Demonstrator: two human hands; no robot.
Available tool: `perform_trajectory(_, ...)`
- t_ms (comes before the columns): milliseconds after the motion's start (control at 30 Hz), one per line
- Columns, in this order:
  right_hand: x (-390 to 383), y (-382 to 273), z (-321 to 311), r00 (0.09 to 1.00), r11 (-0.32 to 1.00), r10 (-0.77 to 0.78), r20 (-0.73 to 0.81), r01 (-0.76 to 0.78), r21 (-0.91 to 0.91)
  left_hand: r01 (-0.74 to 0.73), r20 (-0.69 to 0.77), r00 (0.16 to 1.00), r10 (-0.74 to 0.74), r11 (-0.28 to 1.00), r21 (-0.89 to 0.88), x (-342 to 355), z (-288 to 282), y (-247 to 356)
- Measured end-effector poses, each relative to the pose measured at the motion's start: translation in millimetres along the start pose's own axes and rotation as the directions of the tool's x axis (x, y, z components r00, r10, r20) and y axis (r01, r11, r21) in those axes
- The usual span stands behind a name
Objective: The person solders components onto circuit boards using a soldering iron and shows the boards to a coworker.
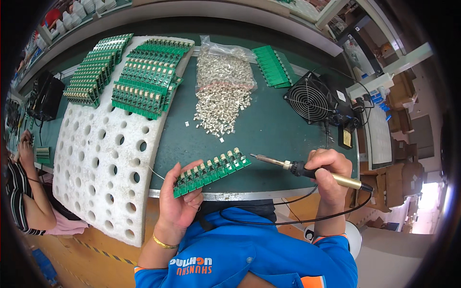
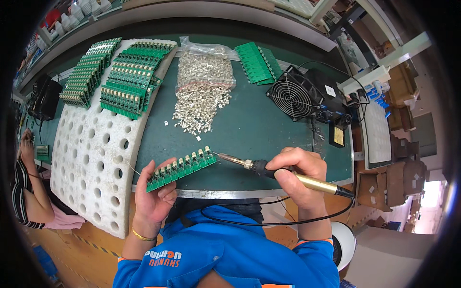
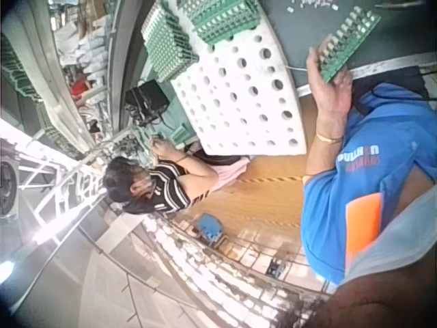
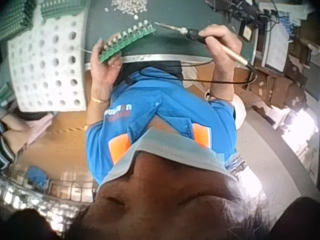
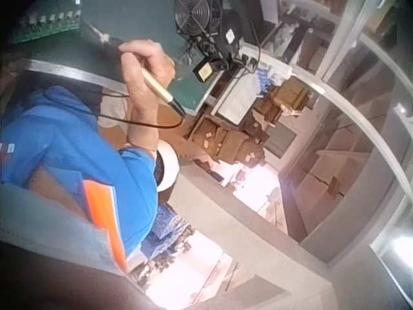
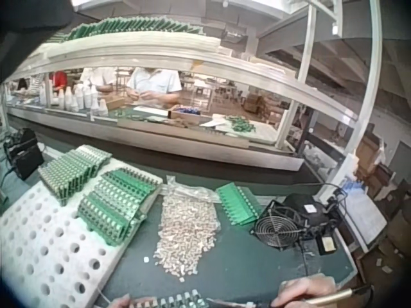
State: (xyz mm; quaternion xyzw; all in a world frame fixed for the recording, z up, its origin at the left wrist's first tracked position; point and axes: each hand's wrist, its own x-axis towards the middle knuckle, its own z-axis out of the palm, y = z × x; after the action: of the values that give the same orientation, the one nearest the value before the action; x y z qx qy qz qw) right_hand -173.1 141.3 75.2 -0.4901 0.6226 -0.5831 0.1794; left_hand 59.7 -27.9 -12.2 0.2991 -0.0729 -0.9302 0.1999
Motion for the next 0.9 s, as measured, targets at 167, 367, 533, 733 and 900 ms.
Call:
perform_trajectory(167, 9, -6, -6, 0.995, 0.997, -0.028, 0.099, 0.035, -0.066, -0.039, 0.043, 0.998, 0.037, 0.999, 0.027, 0, -3, 0)
perform_trajectory(367, 14, -14, -4, 0.973, 0.978, -0.063, 0.221, 0.104, -0.178, -0.188, -0.052, 0.977, 0.206, 0.953, 0.239, -6, 16, -4)
perform_trajectory(533, 15, -16, 0, 0.950, 0.959, -0.084, 0.299, 0.159, -0.235, -0.287, 0.032, 0.956, 0.293, 0.899, 0.330, -9, 15, -5)
perform_trajectory(733, 16, -16, 4, 0.943, 0.948, -0.113, 0.314, 0.197, -0.248, -0.322, 0.080, 0.946, 0.315, 0.879, 0.352, -10, 10, -6)
perform_trajectory(900, 15, -16, 7, 0.939, 0.937, -0.128, 0.320, 0.220, -0.271, -0.394, 0.094, 0.915, 0.393, 0.819, 0.416, -10, 8, -7)
